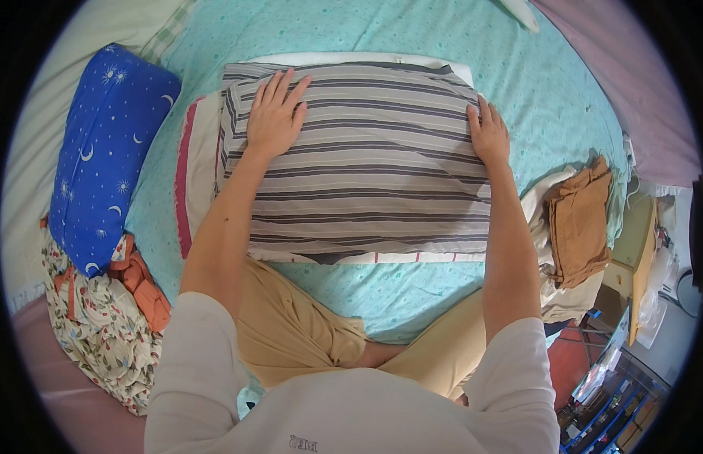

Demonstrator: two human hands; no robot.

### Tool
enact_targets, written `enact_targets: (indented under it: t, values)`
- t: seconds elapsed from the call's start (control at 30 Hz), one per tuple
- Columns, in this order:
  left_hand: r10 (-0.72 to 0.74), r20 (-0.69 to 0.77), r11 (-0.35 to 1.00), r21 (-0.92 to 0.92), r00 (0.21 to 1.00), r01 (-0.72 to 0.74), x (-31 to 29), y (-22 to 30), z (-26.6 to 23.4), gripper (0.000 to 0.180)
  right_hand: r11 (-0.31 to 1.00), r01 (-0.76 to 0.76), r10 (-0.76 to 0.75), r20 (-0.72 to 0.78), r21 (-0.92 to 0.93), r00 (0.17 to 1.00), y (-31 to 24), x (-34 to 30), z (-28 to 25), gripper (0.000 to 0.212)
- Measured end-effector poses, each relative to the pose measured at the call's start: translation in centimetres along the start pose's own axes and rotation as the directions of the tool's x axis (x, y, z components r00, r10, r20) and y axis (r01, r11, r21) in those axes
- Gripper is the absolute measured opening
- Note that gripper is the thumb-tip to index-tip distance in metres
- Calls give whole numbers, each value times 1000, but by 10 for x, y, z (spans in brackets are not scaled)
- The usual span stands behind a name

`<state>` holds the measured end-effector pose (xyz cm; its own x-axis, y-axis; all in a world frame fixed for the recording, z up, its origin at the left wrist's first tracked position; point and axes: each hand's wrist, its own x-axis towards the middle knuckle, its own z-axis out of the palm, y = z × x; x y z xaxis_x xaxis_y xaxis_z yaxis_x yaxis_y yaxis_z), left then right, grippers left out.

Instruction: The person folds a white towel and a striped shirt by hand on a bed, placing them one on top of the other.

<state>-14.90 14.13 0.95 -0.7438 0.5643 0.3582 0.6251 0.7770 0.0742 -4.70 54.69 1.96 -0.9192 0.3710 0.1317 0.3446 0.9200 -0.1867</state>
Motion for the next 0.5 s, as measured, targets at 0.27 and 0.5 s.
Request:
enact_targets:
  t: [0.27, 0.5]
  values:
    - [119, 92, 957, -275, 989, -89, -18, 110, -20, 53, 881, 449, -435, -117, 151, 893, -125, -92, 0, 48]
    - [43, 212, 997, -65, 976, -30, -90, 36, -62, 59, 973, 155, -177, -124, -170, 976, -8, -120, -31, 52]
